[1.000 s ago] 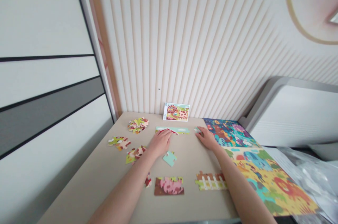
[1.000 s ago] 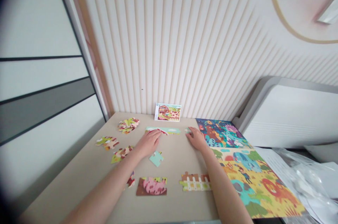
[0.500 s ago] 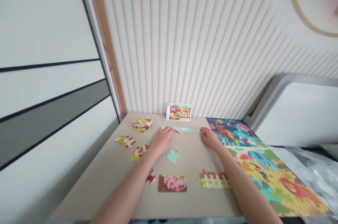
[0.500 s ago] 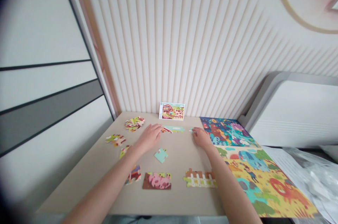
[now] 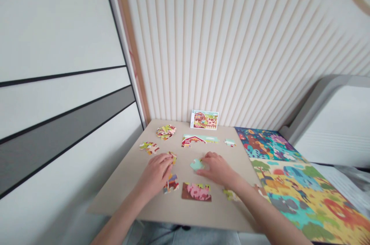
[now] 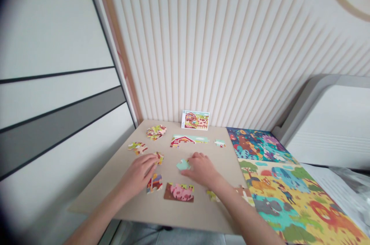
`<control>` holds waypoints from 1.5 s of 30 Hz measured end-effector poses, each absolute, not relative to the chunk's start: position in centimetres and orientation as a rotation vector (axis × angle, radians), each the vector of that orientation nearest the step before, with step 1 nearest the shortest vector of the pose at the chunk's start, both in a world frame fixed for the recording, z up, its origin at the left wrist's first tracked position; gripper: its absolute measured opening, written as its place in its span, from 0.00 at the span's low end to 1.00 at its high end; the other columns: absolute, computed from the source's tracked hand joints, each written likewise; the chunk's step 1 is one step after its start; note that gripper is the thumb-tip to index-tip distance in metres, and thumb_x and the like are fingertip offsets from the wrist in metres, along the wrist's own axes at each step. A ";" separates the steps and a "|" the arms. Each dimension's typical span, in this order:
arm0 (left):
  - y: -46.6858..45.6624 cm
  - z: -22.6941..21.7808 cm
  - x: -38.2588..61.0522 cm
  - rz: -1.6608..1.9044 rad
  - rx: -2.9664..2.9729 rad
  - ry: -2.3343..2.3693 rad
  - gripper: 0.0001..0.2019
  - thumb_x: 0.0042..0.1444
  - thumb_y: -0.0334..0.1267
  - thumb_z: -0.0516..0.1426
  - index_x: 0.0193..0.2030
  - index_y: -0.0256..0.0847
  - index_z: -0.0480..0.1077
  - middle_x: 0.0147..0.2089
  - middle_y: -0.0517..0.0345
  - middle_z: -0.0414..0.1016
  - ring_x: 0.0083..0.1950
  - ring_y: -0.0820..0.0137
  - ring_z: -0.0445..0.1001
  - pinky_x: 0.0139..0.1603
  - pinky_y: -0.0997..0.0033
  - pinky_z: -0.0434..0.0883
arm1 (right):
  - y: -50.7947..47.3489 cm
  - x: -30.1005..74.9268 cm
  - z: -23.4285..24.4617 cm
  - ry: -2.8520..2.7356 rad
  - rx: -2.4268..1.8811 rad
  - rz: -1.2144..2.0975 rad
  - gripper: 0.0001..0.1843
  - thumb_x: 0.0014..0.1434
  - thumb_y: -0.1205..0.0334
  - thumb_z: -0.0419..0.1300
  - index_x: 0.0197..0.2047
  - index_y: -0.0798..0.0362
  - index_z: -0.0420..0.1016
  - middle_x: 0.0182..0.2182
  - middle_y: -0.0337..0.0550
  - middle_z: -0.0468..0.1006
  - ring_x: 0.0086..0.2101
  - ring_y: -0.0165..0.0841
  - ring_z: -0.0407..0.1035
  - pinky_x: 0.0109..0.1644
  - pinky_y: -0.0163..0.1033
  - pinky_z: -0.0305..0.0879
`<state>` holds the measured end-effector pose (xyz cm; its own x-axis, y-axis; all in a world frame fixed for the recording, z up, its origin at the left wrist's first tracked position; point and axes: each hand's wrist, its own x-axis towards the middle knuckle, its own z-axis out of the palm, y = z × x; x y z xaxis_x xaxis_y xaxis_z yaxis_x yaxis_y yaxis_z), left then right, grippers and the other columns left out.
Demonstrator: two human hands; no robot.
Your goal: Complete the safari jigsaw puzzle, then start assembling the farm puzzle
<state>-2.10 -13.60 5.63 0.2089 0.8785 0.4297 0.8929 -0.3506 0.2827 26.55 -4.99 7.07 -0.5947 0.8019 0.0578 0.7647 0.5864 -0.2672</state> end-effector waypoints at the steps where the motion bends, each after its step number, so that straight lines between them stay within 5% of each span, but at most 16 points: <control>1: -13.8 5.6 -1.8 -0.821 -2.437 -1.760 0.15 0.67 0.36 0.50 0.53 0.46 0.74 0.56 0.51 0.75 0.58 0.61 0.71 0.63 0.55 0.68 | -5.5 25.9 6.9 -2.645 -1.313 0.288 0.26 0.55 0.37 0.64 0.48 0.47 0.80 0.48 0.51 0.77 0.48 0.44 0.71 0.54 0.45 0.61; 6: -10.7 6.4 -0.1 -0.749 -2.540 -1.647 0.15 0.66 0.34 0.49 0.50 0.45 0.76 0.53 0.51 0.76 0.56 0.61 0.72 0.62 0.56 0.68 | -5.3 25.5 6.4 -2.653 -1.195 0.383 0.26 0.53 0.47 0.68 0.52 0.49 0.75 0.47 0.49 0.77 0.48 0.43 0.70 0.52 0.43 0.62; 11: -5.4 5.1 -0.3 -0.712 -2.526 -1.638 0.16 0.66 0.33 0.49 0.55 0.42 0.73 0.56 0.48 0.76 0.56 0.59 0.73 0.62 0.54 0.67 | -0.7 29.5 6.1 -2.478 -1.257 0.296 0.24 0.58 0.58 0.62 0.58 0.52 0.72 0.50 0.52 0.78 0.49 0.42 0.71 0.55 0.42 0.61; 14: -3.9 3.1 -0.8 -0.736 -2.526 -1.663 0.18 0.66 0.34 0.49 0.59 0.43 0.72 0.61 0.49 0.74 0.60 0.60 0.72 0.64 0.54 0.65 | 3.6 33.2 5.5 -2.251 -1.419 0.379 0.23 0.60 0.63 0.57 0.57 0.55 0.74 0.46 0.50 0.80 0.40 0.37 0.74 0.49 0.39 0.66; 20: -3.9 1.4 -1.4 -0.733 -2.540 -1.678 0.20 0.67 0.36 0.48 0.62 0.44 0.70 0.63 0.50 0.73 0.63 0.61 0.70 0.66 0.54 0.63 | 9.2 37.4 4.4 -2.160 -1.538 0.419 0.23 0.59 0.64 0.54 0.56 0.55 0.77 0.39 0.47 0.82 0.38 0.37 0.75 0.45 0.40 0.70; 45: -4.3 1.9 -1.5 -0.695 -2.564 -1.712 0.22 0.66 0.33 0.47 0.64 0.43 0.67 0.66 0.52 0.70 0.66 0.61 0.67 0.67 0.52 0.61 | 12.1 35.8 2.5 -2.244 -1.658 0.214 0.23 0.60 0.60 0.58 0.58 0.54 0.77 0.48 0.52 0.80 0.42 0.38 0.75 0.50 0.36 0.66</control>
<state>-1.48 -4.32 1.87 0.3167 0.8829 0.3466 0.8747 -0.4132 0.2534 35.80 12.11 2.51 -0.2601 0.9482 0.1822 0.8967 0.3072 -0.3185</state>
